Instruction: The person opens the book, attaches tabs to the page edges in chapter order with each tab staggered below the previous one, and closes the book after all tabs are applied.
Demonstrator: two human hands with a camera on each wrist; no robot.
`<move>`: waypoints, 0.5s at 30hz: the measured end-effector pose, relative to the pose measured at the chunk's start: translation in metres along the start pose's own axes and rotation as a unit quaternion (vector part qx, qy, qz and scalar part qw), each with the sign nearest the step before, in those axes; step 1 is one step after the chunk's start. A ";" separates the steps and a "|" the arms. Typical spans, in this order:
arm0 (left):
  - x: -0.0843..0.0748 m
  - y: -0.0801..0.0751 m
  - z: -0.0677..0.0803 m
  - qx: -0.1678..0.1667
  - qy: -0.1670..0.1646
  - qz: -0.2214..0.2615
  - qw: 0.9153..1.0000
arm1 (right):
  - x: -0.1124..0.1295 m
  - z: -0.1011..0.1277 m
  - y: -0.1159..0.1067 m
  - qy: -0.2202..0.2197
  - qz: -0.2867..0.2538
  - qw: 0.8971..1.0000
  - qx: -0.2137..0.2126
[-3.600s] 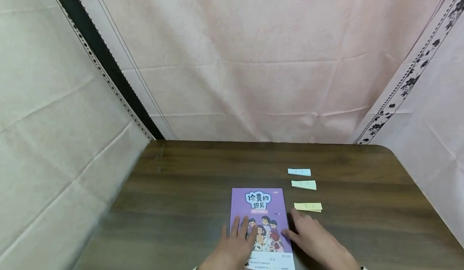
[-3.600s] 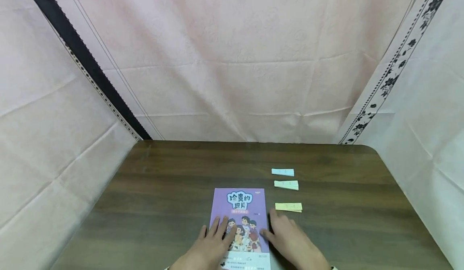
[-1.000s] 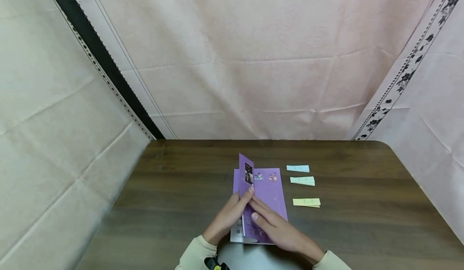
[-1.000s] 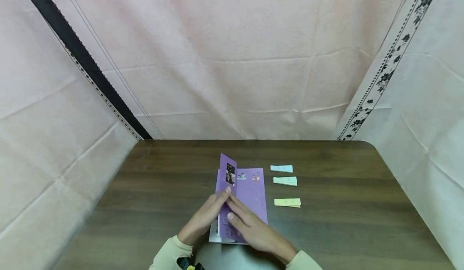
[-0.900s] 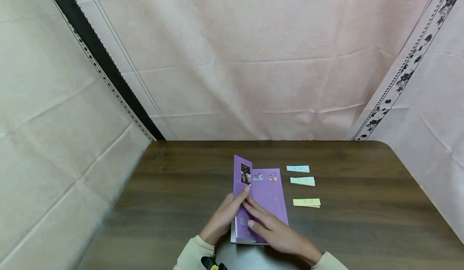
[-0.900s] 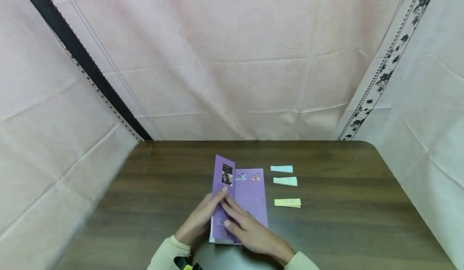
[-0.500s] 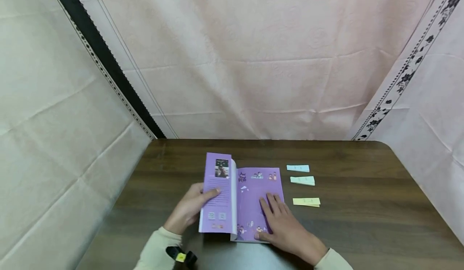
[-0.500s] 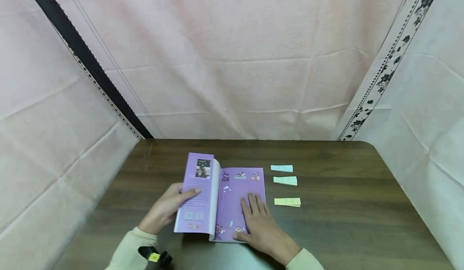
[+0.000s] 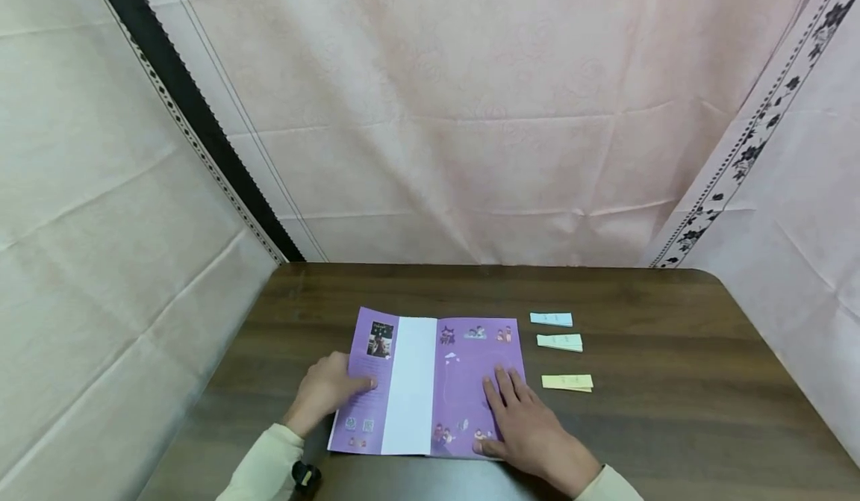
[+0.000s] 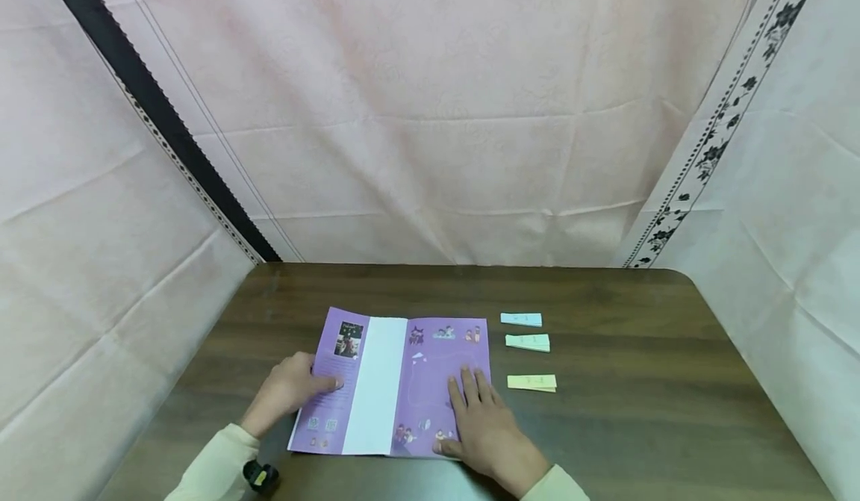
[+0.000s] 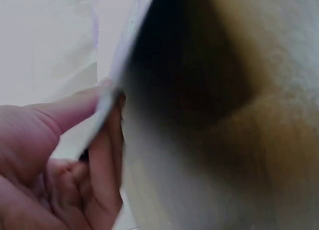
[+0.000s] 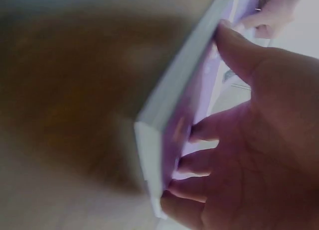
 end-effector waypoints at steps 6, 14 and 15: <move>-0.007 0.006 0.009 -0.064 0.011 -0.109 0.992 | 0.005 -0.001 0.004 0.018 0.021 1.000 0.008; -0.053 0.029 0.028 -0.111 0.199 -0.125 0.966 | 0.007 -0.005 0.004 0.024 0.023 0.999 0.010; -0.061 0.035 0.029 -0.088 0.224 -0.113 0.964 | 0.006 -0.006 0.003 0.026 0.026 0.999 0.010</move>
Point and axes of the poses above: each hand's wrist, its own z-axis away from the middle knuckle, its own y-axis out of the palm, x = y × z, the point moved 5 cm from there along -z, towards the middle knuckle, and after that the axes turned 1 degree about z, right-handed, at the moved point
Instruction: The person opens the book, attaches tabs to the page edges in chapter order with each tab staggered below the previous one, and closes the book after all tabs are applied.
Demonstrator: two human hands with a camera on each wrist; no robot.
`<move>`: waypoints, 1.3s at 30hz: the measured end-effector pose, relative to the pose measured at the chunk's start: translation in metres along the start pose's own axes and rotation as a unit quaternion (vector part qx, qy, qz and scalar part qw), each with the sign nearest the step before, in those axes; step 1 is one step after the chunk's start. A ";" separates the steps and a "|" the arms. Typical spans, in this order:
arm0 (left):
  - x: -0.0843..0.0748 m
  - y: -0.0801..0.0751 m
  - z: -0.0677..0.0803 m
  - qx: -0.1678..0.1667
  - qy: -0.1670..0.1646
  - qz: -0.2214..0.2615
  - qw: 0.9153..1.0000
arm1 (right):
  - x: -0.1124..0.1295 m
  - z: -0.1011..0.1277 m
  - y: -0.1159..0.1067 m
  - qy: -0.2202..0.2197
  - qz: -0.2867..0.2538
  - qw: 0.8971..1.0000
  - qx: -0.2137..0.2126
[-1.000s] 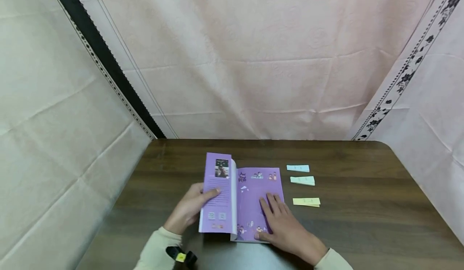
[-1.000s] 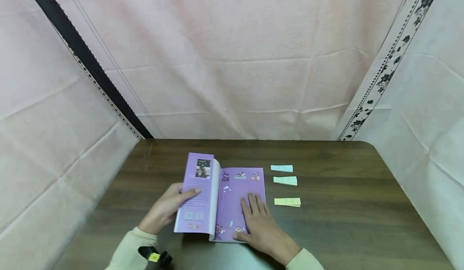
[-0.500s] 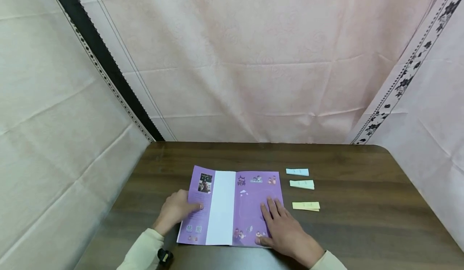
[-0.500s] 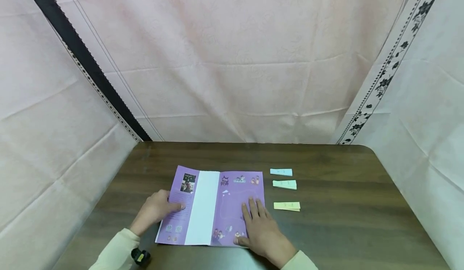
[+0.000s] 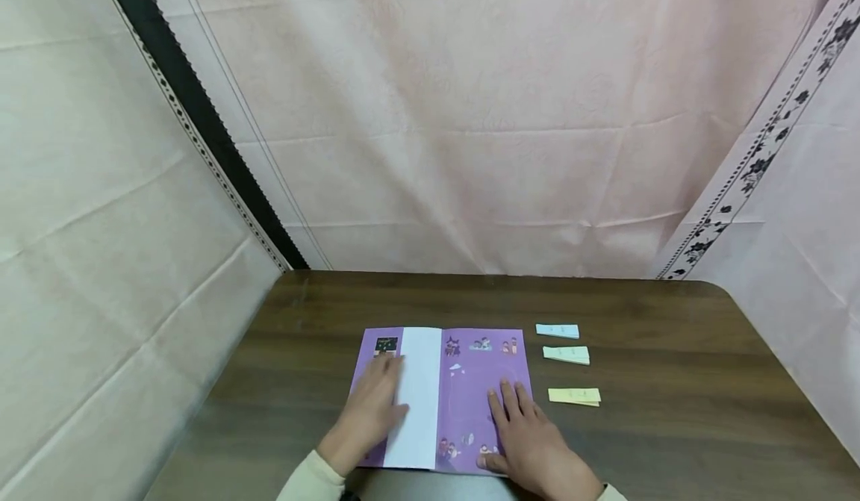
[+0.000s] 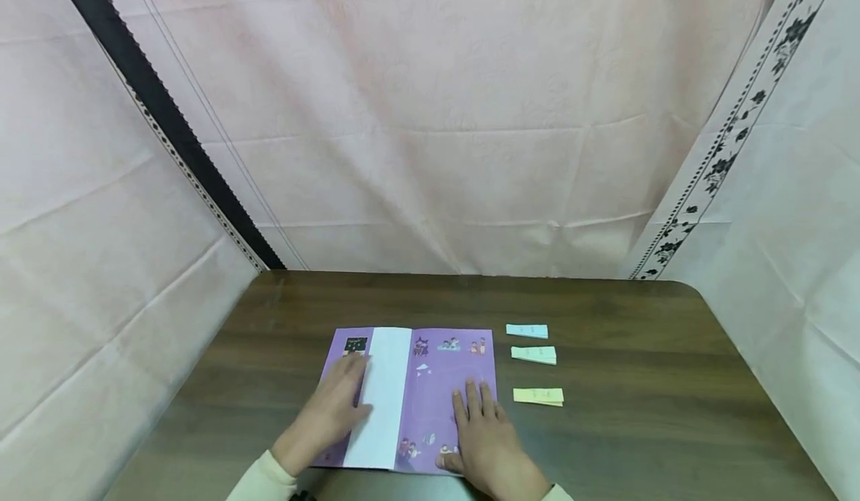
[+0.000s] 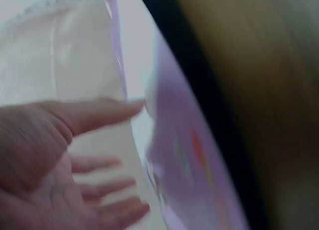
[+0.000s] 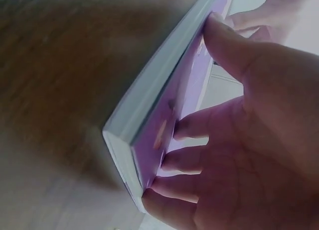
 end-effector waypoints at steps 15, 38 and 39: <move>-0.046 0.036 -0.022 0.170 0.048 -0.005 0.984 | -0.001 0.006 0.004 -0.001 -0.006 1.000 -0.016; -0.079 0.028 -0.033 0.190 0.011 -0.137 0.972 | -0.076 -0.085 -0.051 -0.034 -0.003 0.996 -0.080; -0.079 0.028 -0.033 0.189 0.012 -0.139 0.972 | -0.078 -0.088 -0.052 -0.036 0.002 0.996 -0.078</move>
Point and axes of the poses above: each hand's wrist, its own z-axis away from the middle knuckle, its own y-axis out of the palm, x = y × z, the point moved 5 cm from there along -z, towards the middle knuckle, and after that the axes turned 1 degree about z, right-handed, at the moved point
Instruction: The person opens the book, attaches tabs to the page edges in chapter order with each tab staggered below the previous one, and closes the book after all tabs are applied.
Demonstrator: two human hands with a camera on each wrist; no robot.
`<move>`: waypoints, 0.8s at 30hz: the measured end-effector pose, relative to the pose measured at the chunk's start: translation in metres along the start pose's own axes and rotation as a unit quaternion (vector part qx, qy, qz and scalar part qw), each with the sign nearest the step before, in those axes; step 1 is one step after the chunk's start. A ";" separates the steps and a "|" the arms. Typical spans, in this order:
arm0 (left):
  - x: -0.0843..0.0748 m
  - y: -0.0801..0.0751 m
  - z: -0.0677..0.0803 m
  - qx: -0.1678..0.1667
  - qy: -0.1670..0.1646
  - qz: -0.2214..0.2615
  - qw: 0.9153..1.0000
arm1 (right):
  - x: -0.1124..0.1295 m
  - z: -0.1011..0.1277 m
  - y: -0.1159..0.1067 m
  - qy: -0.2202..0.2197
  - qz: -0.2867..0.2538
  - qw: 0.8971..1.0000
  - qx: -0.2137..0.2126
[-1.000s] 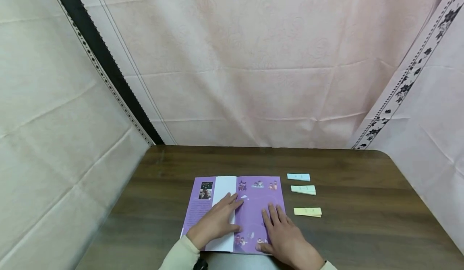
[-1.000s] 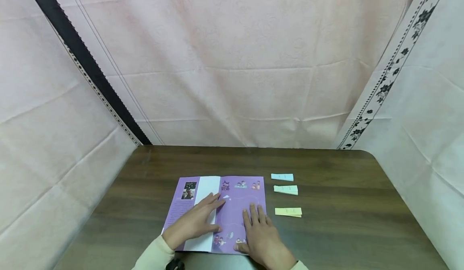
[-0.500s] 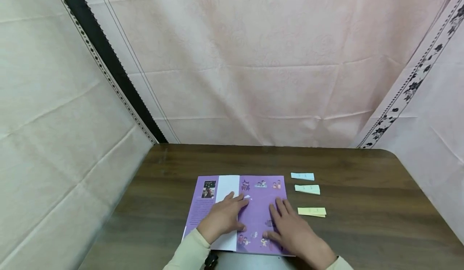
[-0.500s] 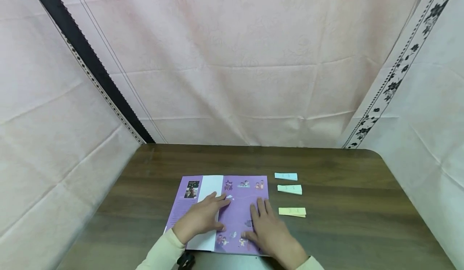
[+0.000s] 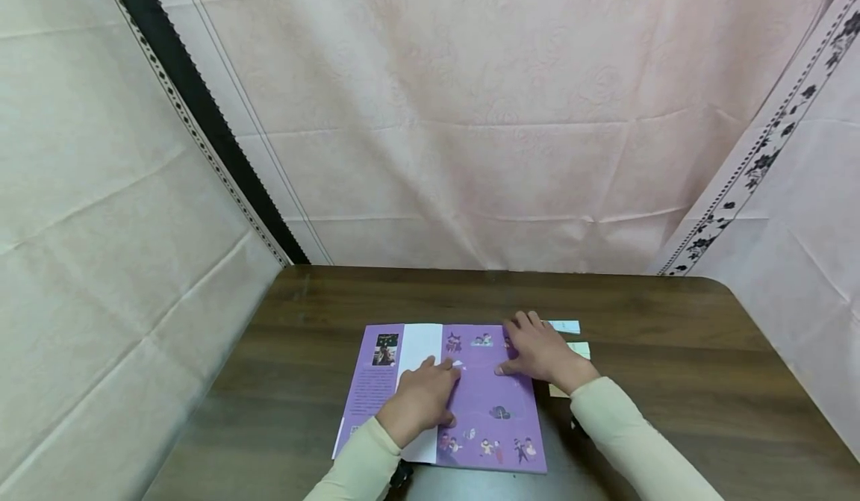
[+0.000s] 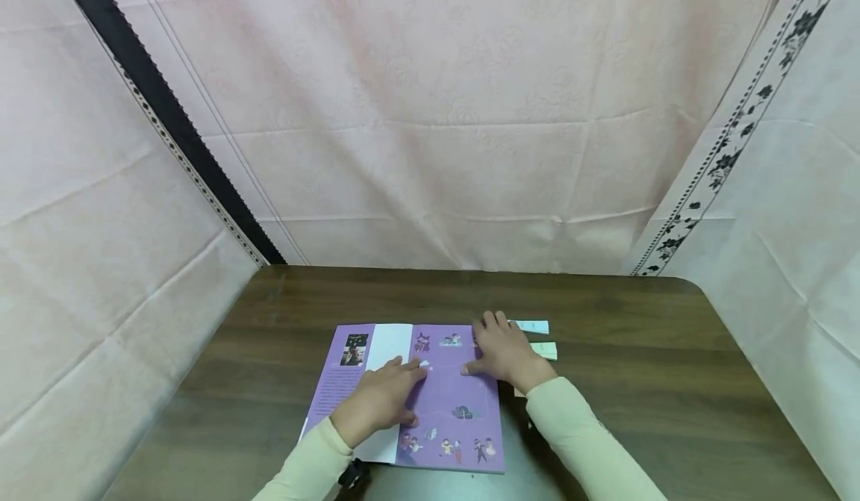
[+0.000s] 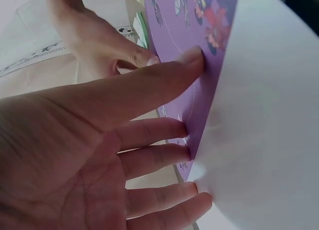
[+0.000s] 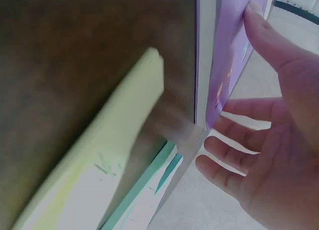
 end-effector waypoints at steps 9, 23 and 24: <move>0.001 0.001 -0.002 -0.005 0.001 -0.002 1.000 | 0.000 -0.005 -0.002 -0.016 0.041 0.999 -0.018; -0.001 -0.003 -0.002 -0.008 0.004 -0.005 1.000 | -0.003 -0.007 -0.001 -0.016 0.027 0.999 -0.041; -0.001 -0.003 -0.002 -0.005 0.005 -0.001 1.000 | -0.005 -0.006 -0.001 -0.009 0.012 0.999 -0.044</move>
Point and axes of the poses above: each hand's wrist, its own z-axis away from the middle knuckle, its own y-axis out of the palm, x = y × z, the point moved 5 cm from there along -z, towards the middle knuckle, and after that the axes turned 1 degree about z, right-handed, at the moved point
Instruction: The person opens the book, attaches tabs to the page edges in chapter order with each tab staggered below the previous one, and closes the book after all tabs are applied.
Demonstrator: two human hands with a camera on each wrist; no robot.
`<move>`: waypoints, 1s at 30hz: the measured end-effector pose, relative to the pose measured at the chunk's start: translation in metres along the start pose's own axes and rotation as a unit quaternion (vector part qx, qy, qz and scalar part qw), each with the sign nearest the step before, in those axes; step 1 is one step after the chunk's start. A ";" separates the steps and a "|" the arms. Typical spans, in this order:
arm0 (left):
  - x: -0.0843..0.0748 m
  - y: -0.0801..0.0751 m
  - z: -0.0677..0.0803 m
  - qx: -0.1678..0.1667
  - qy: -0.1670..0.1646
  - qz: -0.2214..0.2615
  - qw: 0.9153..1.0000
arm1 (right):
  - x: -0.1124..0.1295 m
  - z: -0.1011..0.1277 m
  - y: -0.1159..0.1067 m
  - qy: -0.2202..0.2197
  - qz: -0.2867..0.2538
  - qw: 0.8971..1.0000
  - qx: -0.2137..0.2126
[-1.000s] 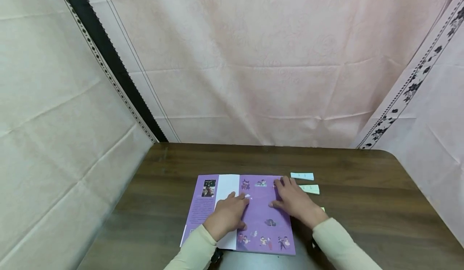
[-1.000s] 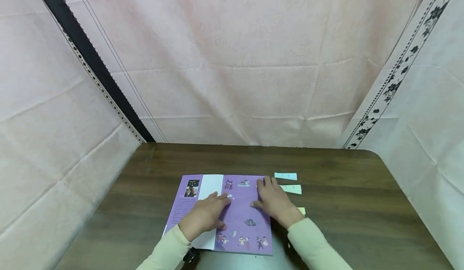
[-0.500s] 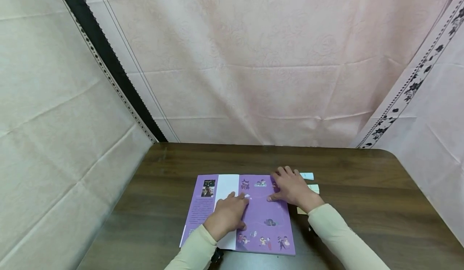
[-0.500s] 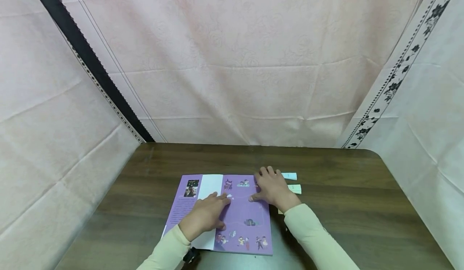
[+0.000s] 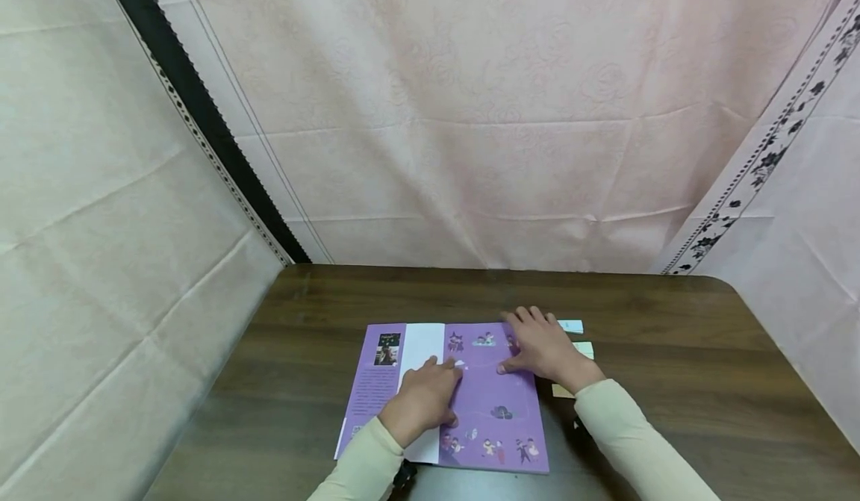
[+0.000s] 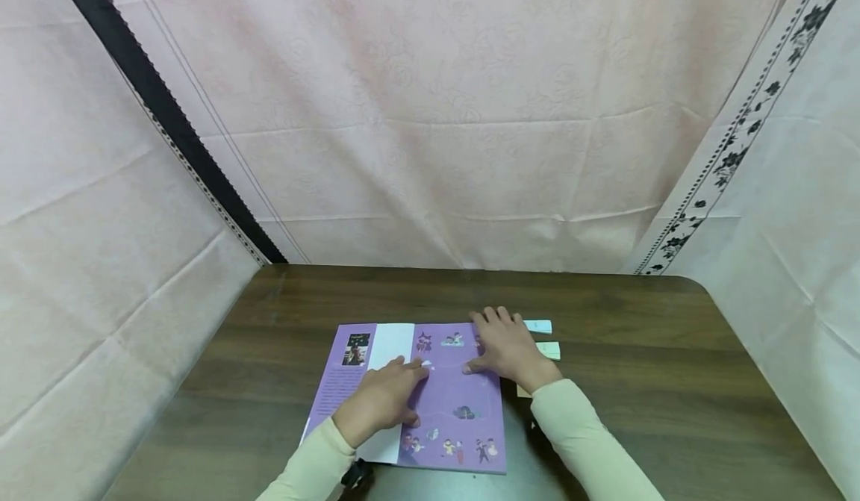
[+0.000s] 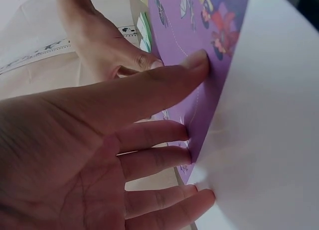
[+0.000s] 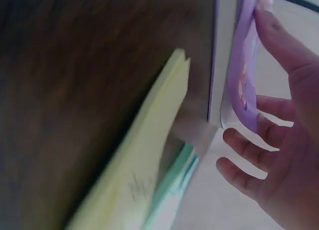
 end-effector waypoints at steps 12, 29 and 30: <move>-0.014 0.009 0.016 -0.015 0.053 -0.006 0.998 | 0.003 0.033 -0.014 0.084 -0.381 0.921 -0.005; -0.020 0.030 0.016 -0.028 0.024 0.492 0.870 | 0.074 0.100 0.015 0.045 -0.496 0.866 0.047; -0.020 0.031 0.016 -0.033 0.020 0.514 0.857 | 0.077 0.102 0.015 0.034 -0.498 0.865 0.049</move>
Point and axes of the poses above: each hand's wrist, its own z-axis away from the middle knuckle, its own y-axis out of the palm, x = y × z, the point moved 5 cm from there along -z, towards the middle knuckle, and after that the axes turned 1 degree about z, right-handed, at the moved point
